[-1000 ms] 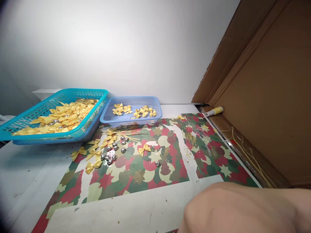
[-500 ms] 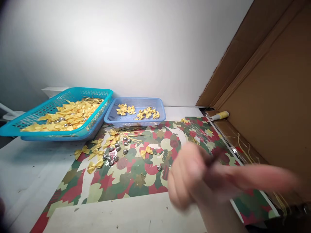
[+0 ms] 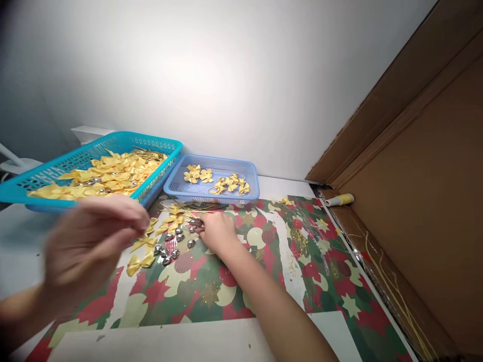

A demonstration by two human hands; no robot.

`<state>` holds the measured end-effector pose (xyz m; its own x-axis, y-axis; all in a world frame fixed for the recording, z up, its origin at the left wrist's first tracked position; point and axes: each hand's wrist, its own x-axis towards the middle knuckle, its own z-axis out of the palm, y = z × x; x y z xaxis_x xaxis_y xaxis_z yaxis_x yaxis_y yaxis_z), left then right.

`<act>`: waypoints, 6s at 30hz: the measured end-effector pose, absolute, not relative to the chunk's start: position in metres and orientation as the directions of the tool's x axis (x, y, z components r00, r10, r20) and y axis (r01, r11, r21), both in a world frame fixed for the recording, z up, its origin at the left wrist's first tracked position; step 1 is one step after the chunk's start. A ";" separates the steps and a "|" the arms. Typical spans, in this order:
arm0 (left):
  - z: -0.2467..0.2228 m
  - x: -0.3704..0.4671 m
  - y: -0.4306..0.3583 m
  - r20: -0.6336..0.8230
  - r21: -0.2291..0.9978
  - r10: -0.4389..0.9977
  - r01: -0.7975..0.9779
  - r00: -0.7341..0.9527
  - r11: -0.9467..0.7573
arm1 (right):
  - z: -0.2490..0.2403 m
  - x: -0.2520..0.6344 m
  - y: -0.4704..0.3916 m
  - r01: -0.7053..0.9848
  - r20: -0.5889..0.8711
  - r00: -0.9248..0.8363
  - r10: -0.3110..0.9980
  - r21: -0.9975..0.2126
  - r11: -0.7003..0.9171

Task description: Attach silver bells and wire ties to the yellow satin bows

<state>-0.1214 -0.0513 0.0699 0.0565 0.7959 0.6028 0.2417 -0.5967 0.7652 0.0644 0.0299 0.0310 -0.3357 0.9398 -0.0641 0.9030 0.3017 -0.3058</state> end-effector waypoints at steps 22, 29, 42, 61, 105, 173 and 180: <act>0.014 -0.105 -0.033 0.020 0.988 0.994 0.153 0.105 -0.036 | 0.029 0.074 0.009 0.700 0.025 -0.368 0.929 -0.650 0.295; 0.018 -0.108 -0.027 0.068 0.957 0.990 0.273 0.120 -0.098 | 0.030 0.084 -0.007 0.611 0.051 -0.244 0.968 -0.768 0.195; 0.002 -0.115 -0.028 0.522 0.413 0.756 0.658 0.396 -0.630 | 0.027 0.059 0.001 0.916 -0.134 -0.308 0.942 -0.308 0.255; 0.006 -0.106 -0.050 0.537 0.786 0.810 0.210 0.235 -0.581 | 0.024 0.071 -0.057 -0.356 -0.347 -0.604 0.718 -0.688 -0.632; 0.010 -0.104 -0.049 -0.131 0.959 0.954 -0.211 0.269 0.191 | 0.009 0.078 -0.058 0.509 0.474 -0.256 0.842 -0.674 0.535; -0.003 -0.110 -0.054 0.080 0.987 0.974 0.118 0.211 -0.107 | 0.015 0.090 -0.050 0.583 0.523 -0.317 0.791 -0.550 0.598; -0.005 -0.112 -0.056 0.112 0.979 0.965 0.142 0.238 -0.149 | 0.016 0.089 -0.050 0.591 0.565 -0.349 0.747 -0.486 0.644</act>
<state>-0.1115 -0.0555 -0.0049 0.2375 0.9649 0.1124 0.1419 -0.1489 0.9786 0.0888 -0.0500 0.0157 -0.3490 0.7475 0.5653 0.5911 0.6436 -0.4861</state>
